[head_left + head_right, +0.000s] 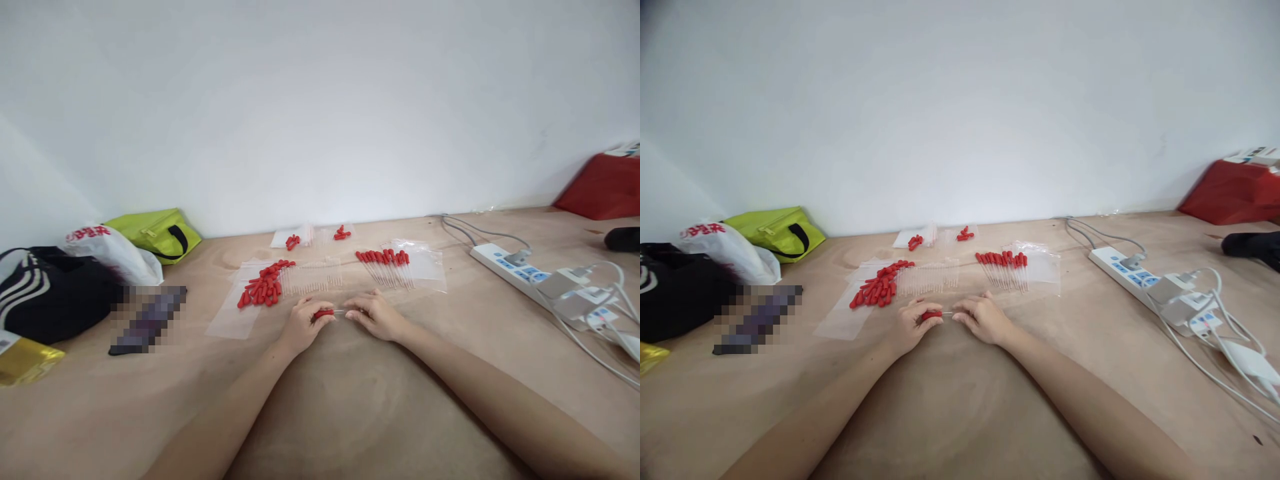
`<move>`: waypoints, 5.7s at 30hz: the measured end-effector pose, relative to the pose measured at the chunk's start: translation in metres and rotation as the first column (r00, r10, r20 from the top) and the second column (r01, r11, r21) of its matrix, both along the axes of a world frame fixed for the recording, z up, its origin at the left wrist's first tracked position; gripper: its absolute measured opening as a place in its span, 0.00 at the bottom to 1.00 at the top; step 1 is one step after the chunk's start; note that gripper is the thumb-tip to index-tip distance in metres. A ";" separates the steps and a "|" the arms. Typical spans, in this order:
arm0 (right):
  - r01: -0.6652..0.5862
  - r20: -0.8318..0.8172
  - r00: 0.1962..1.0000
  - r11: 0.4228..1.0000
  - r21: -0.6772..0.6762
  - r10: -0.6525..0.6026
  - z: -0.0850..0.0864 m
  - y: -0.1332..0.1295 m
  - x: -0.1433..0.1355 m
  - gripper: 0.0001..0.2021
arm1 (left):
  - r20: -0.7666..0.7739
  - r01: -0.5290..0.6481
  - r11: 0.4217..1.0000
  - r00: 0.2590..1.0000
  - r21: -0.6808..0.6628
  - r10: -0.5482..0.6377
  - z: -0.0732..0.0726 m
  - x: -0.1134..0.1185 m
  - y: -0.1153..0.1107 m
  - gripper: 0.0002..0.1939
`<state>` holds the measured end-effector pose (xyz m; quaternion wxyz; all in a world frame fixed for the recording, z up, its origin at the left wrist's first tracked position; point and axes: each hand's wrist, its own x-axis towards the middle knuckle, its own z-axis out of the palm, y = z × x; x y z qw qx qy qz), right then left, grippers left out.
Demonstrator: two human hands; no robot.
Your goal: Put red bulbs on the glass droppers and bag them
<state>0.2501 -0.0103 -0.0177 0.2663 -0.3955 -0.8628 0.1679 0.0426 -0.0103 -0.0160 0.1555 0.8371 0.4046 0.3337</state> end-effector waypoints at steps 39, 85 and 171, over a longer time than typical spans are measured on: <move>0.088 0.226 0.962 0.957 0.276 -0.154 0.010 0.001 -0.003 0.12 | -0.001 -0.104 0.993 0.995 0.055 0.104 0.001 -0.004 0.004 0.10; 0.697 0.307 0.680 0.717 0.015 -0.666 0.006 0.052 -0.037 0.14 | -0.500 -0.800 0.600 0.508 0.028 0.701 0.014 -0.070 0.044 0.24; 0.468 0.037 0.878 0.872 0.144 -0.477 -0.016 0.001 0.005 0.15 | 0.213 -0.119 0.980 0.965 -0.160 0.152 -0.002 -0.005 -0.001 0.13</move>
